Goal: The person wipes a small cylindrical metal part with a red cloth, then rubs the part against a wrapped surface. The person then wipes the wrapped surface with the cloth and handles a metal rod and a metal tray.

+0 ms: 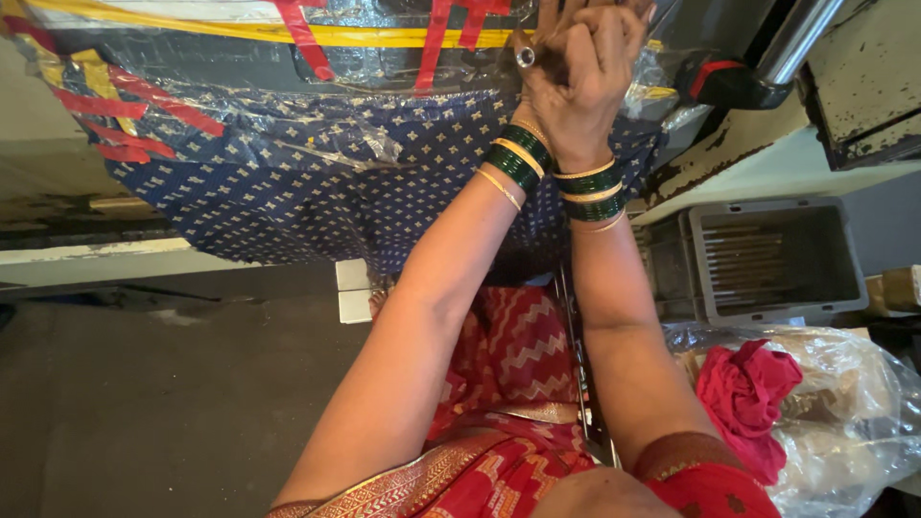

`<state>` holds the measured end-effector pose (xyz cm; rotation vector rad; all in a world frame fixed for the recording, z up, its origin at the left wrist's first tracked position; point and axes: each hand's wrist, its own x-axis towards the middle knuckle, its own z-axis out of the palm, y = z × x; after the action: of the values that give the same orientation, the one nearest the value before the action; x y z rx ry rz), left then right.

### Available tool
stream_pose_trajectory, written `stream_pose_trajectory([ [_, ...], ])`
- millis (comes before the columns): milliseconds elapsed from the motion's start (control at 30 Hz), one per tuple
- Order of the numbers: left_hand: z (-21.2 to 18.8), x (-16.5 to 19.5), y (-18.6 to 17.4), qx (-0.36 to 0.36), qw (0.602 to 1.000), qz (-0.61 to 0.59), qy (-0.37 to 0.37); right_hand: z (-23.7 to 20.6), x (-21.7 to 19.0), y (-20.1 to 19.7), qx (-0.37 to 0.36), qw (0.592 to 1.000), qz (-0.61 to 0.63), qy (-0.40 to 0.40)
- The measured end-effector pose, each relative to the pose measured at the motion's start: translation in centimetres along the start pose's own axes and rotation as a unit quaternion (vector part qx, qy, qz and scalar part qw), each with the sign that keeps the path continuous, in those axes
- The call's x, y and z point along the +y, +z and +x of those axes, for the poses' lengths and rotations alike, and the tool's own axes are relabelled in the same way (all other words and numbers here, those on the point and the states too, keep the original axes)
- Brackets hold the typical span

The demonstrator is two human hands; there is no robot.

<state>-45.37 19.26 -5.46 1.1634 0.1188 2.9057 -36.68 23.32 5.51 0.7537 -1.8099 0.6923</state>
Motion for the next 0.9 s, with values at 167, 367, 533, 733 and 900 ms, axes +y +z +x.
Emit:
stream_pose_trajectory([
  [167, -1.1, 0.0, -0.8, 0.162, 0.982, -0.057, -0.079, -0.3, 0.1, 0.1, -0.002, 1.000, 0.004, 0.009],
  [367, -0.8, 0.0, -1.7, 0.130, 0.988, -0.037, -0.069, -0.5, 0.2, 0.3, -0.005, 1.000, 0.007, 0.029],
  [533, -0.8, -0.2, -1.8, 0.109, 0.991, -0.048, -0.067, -0.3, 0.0, 0.2, -0.011, 0.999, 0.008, 0.047],
  [733, -0.9, 0.3, -1.1, 0.116, 0.991, -0.006, -0.071, 0.1, -0.5, 0.1, 0.005, 0.999, 0.007, 0.036],
  [900, -0.8, -2.1, 4.2, 0.050, 0.669, -0.741, -0.029, 0.1, -1.1, 0.3, 0.005, 0.998, 0.021, 0.052],
])
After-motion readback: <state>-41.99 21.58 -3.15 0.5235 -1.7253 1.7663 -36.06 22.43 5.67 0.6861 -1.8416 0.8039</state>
